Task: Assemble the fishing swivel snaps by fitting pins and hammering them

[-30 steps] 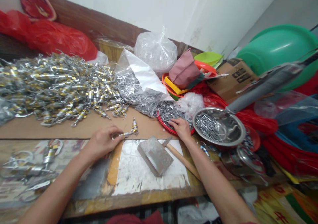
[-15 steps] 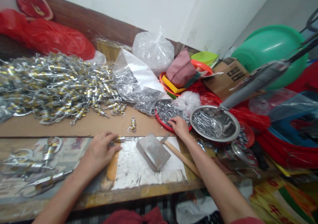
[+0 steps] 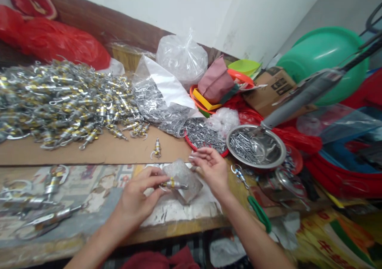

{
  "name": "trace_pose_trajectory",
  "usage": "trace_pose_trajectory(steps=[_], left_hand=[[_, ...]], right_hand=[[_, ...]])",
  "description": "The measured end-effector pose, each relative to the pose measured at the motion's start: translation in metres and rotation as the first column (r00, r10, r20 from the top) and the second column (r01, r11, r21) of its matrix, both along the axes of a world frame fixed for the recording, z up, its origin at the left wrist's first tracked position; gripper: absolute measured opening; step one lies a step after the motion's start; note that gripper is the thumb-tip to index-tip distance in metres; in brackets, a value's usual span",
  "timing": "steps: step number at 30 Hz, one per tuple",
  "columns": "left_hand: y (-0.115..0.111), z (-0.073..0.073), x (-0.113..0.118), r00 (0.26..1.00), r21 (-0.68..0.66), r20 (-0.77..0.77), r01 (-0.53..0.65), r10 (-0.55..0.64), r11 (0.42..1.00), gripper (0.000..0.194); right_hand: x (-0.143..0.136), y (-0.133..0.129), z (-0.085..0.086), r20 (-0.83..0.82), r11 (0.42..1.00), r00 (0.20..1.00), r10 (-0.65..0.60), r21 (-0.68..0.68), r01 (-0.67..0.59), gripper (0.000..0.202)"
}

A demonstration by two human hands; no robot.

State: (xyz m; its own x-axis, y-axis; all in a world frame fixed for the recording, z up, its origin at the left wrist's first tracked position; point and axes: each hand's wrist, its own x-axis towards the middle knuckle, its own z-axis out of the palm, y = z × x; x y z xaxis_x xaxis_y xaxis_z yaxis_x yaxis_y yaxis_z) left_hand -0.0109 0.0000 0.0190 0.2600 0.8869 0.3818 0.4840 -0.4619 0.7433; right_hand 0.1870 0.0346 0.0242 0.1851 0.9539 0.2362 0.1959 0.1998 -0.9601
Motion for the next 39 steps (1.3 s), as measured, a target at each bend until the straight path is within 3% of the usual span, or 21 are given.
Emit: trace_pose_trajectory(steps=[3, 10, 18, 21, 23, 25, 28, 31, 35, 39], left_hand=[[-0.003, -0.007, 0.016, 1.000, 0.059, 0.011, 0.004, -0.005, 0.998, 0.020], [-0.010, -0.007, 0.023, 0.999, 0.170, 0.042, 0.010, -0.017, 0.985, 0.029], [-0.021, 0.006, 0.024, 0.993, 0.012, 0.119, -0.004, 0.002, 1.000, 0.022], [-0.025, 0.012, 0.024, 0.983, -0.091, 0.181, -0.026, 0.042, 0.996, 0.015], [-0.027, 0.014, 0.024, 0.974, -0.141, 0.221, -0.019, 0.050, 0.990, 0.013], [-0.028, 0.015, 0.024, 0.969, -0.150, 0.240, -0.014, 0.050, 0.989, 0.013], [-0.029, 0.016, 0.024, 0.976, -0.103, 0.213, -0.013, 0.035, 0.995, 0.012], [-0.028, 0.016, 0.022, 0.989, -0.016, 0.151, 0.000, 0.002, 1.000, 0.014], [-0.025, 0.022, 0.015, 0.995, 0.081, 0.080, 0.049, -0.055, 0.996, 0.017], [-0.023, 0.031, 0.009, 0.988, 0.010, 0.109, 0.112, -0.112, 0.994, 0.019]], right_hand=[[-0.026, -0.034, 0.005, -0.132, 0.990, 0.984, 0.120, -0.057, -0.129, 0.020], [-0.036, -0.046, 0.009, -0.317, 0.976, 0.948, 0.040, -0.189, -0.104, 0.031], [-0.038, -0.057, 0.012, -0.399, 0.974, 0.911, 0.102, -0.146, -0.173, 0.032], [-0.035, -0.065, 0.010, -0.274, 0.987, 0.951, 0.140, -0.033, -0.155, 0.030], [-0.030, -0.069, 0.008, -0.020, 0.976, 0.987, 0.159, 0.155, -0.154, 0.037], [-0.023, -0.073, 0.006, 0.290, 0.909, 0.947, 0.140, 0.342, -0.239, 0.043], [-0.014, -0.075, 0.005, 0.564, 0.808, 0.821, 0.083, 0.445, -0.387, 0.042], [-0.008, -0.074, 0.008, 0.613, 0.783, 0.787, 0.076, 0.452, -0.428, 0.043], [-0.007, -0.072, 0.010, 0.555, 0.808, 0.825, 0.101, 0.438, -0.394, 0.042], [-0.013, -0.072, 0.012, 0.404, 0.851, 0.901, 0.159, 0.407, -0.332, 0.036]])
